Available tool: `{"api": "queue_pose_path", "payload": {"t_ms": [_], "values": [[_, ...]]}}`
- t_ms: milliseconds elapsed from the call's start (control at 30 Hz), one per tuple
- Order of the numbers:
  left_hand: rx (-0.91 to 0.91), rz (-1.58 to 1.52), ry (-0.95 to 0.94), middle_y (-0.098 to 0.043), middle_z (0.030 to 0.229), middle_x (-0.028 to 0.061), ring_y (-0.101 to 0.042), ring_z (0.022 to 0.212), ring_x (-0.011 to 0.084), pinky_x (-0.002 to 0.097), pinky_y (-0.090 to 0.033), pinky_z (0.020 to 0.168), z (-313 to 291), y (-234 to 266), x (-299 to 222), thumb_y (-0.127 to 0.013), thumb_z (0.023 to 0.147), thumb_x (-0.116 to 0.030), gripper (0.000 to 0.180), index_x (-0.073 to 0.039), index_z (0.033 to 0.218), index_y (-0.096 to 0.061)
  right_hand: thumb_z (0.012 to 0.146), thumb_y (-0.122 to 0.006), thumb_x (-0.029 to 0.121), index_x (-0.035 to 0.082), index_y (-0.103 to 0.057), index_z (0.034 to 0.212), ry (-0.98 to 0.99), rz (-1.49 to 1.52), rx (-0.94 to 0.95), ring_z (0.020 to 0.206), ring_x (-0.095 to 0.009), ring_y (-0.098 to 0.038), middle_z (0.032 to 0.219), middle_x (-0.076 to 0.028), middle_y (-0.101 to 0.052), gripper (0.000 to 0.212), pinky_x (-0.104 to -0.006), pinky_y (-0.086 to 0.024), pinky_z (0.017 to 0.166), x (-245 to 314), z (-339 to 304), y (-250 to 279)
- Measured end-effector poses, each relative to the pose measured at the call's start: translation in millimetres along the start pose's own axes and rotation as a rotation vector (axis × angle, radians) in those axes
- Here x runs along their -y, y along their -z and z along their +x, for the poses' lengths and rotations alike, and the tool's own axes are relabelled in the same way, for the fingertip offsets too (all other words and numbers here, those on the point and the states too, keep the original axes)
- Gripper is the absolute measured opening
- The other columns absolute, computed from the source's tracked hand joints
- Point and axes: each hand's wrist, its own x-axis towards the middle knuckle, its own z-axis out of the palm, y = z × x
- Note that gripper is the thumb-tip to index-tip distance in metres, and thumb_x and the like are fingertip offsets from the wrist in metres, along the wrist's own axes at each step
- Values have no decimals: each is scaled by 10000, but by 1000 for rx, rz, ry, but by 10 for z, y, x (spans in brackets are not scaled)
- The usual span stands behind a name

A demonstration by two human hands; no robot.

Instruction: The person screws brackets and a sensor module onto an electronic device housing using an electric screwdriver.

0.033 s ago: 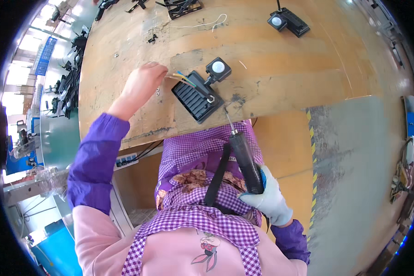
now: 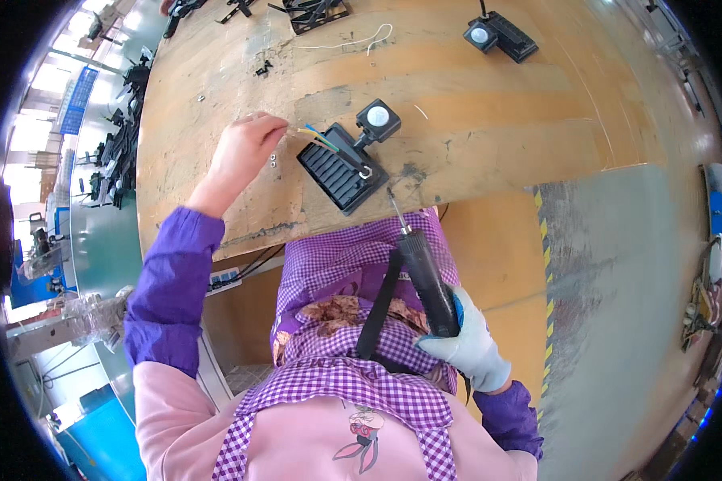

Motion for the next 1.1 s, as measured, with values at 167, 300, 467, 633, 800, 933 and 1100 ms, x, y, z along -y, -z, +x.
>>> {"api": "queue_pose_path", "payload": {"t_ms": [167, 300, 467, 633, 800, 933, 1100], "values": [[-234, -600, 419, -677, 947, 98, -665, 770, 222, 297, -511, 620, -366, 141, -731, -670, 841, -36, 67, -40, 903, -697, 591, -849, 162, 39, -498, 1301, 73, -106, 8, 914, -156, -579, 1050, -70, -623, 802, -311, -469, 853, -72, 64, 35], [-288, -688, 102, -645, 1058, 116, -664, 772, 234, 329, -534, 642, -579, -29, -1208, -695, 821, -22, 120, -35, 936, -667, 591, -848, 167, 43, -500, 1308, 10, -82, 67, 953, -165, -582, 1040, -81, -620, 806, -320, -466, 877, -49, 115, 52], [-257, -586, 136, -633, 1035, 121, -639, 794, 247, 323, -525, 661, -629, -224, -1362, -708, 792, 36, 157, -18, 934, -667, 595, -847, 168, 47, -512, 1300, 67, -85, 80, 958, -166, -577, 1048, -81, -619, 790, -320, -464, 879, -40, 152, 56], [-327, -502, 75, -616, 979, 121, -635, 799, 272, 331, -523, 664, -623, -319, -1333, -716, 774, 41, 170, -4, 932, -670, 605, -787, 116, 10, -482, 1306, 21, -91, 121, 1115, -163, -559, 1202, -84, -617, 772, -303, -404, 1002, -25, 169, 62], [-378, -444, 23, -624, 955, 107, -636, 783, 256, 335, -521, 656, -633, -360, -1320, -731, 741, 51, 177, 0, 902, -678, 605, -789, 118, 11, -481, 1308, 26, -112, 136, 1125, -165, -559, 1209, -87, -618, 775, -308, -401, 1011, -33, 172, 80], [-410, -450, 17, -625, 953, 103, -632, 769, 250, 329, -518, 648, -652, -390, -1300, -734, 735, 55, 183, 2, 901, -678, 604, -795, 125, 11, -483, 1307, 23, -128, 147, 1126, -171, -562, 1212, -90, -619, 777, -312, -401, 1014, 10, 172, 87], [-430, -462, -4, -626, 963, 102, -624, 760, 246, 324, -509, 641, -653, -404, -1287, -733, 732, 62, 183, 4, 896, -676, 601, -799, 138, 11, -489, 1304, 16, -118, 148, 1121, -177, -565, 1208, -93, -618, 779, -316, -405, 1008, 60, 162, 85]]}}
